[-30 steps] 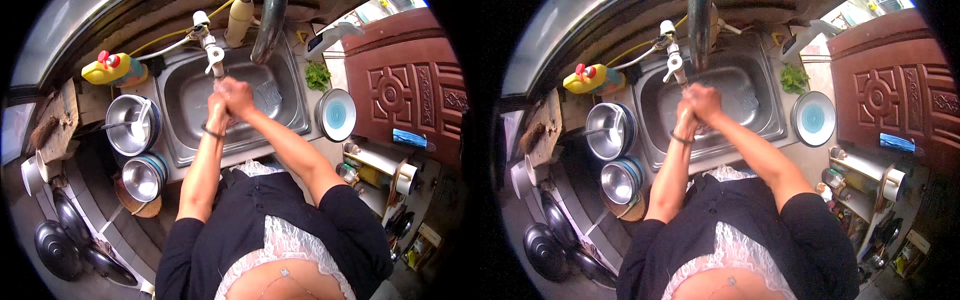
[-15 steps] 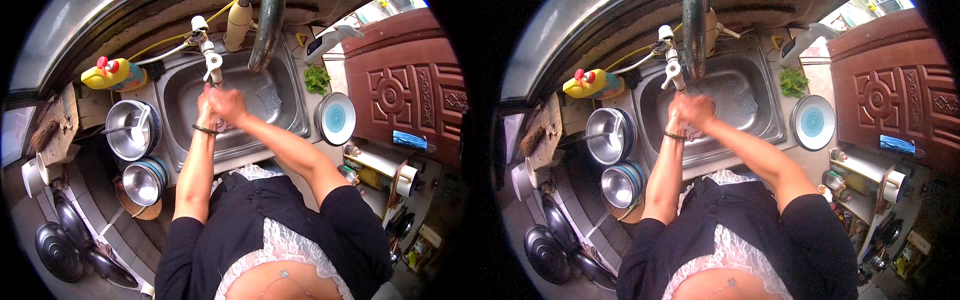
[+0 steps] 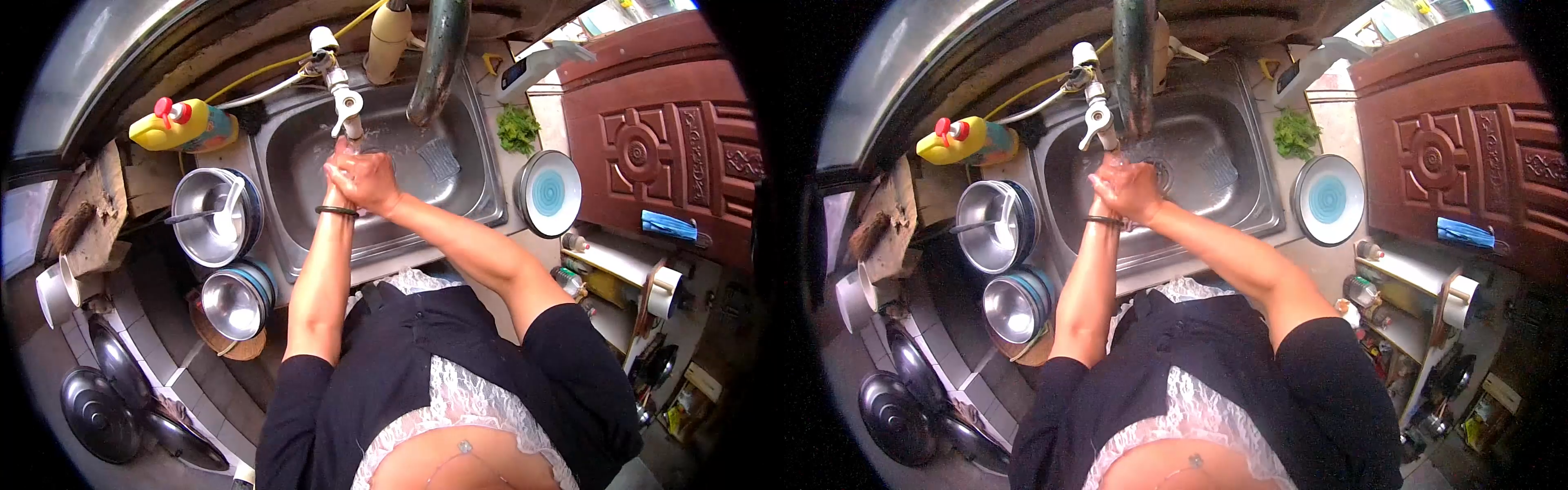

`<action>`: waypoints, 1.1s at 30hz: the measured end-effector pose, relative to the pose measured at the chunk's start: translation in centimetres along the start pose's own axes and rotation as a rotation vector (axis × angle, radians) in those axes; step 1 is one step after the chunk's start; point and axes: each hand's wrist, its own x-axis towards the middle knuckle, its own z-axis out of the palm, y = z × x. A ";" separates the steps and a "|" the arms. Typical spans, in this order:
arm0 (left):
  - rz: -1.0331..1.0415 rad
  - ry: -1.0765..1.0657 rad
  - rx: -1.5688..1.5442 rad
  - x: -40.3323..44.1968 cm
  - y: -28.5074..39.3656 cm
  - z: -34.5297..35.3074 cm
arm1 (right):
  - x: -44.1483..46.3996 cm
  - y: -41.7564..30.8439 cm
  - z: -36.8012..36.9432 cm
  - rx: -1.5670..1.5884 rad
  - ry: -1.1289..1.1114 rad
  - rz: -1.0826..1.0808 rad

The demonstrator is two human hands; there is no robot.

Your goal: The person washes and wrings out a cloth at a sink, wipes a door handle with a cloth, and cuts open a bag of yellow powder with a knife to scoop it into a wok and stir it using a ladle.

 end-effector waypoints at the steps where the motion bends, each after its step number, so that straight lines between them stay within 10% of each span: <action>1: 0.106 0.088 0.300 0.4 0.4 -0.1 | -0.1 -0.1 0.1 0.055 0.017 -0.079; 4: 0.143 0.595 0.486 -1.5 -0.3 9.6 | 2.6 3.3 -0.3 -0.113 -0.074 0.208; 9: 0.099 0.011 -0.018 -0.9 0.2 3.0 | 0.7 -3.0 -1.3 0.164 0.015 -0.024; 12: 0.008 0.335 0.358 -3.2 2.0 7.6 | 2.4 3.6 -1.2 -0.083 -0.214 0.275; 16: 0.039 0.366 0.503 -4.0 4.3 6.2 | 2.6 9.3 -3.8 0.709 -0.219 0.801; 19: 0.116 0.407 0.630 -3.9 4.2 4.6 | 2.5 7.9 -5.5 0.596 -0.636 0.690; 22: 0.180 0.482 0.666 -3.4 4.6 5.0 | 2.7 7.1 -6.1 0.671 -0.597 0.510; 28: 0.172 0.738 0.578 -1.5 3.4 4.9 | 0.1 3.5 -2.9 0.673 -0.245 0.421; 31: 0.182 0.562 0.495 -0.4 0.5 3.6 | -1.3 -1.6 -1.1 0.204 0.129 -0.072; 33: 0.091 0.566 0.419 -1.0 -0.6 6.4 | 0.1 1.0 -0.3 0.111 0.052 0.280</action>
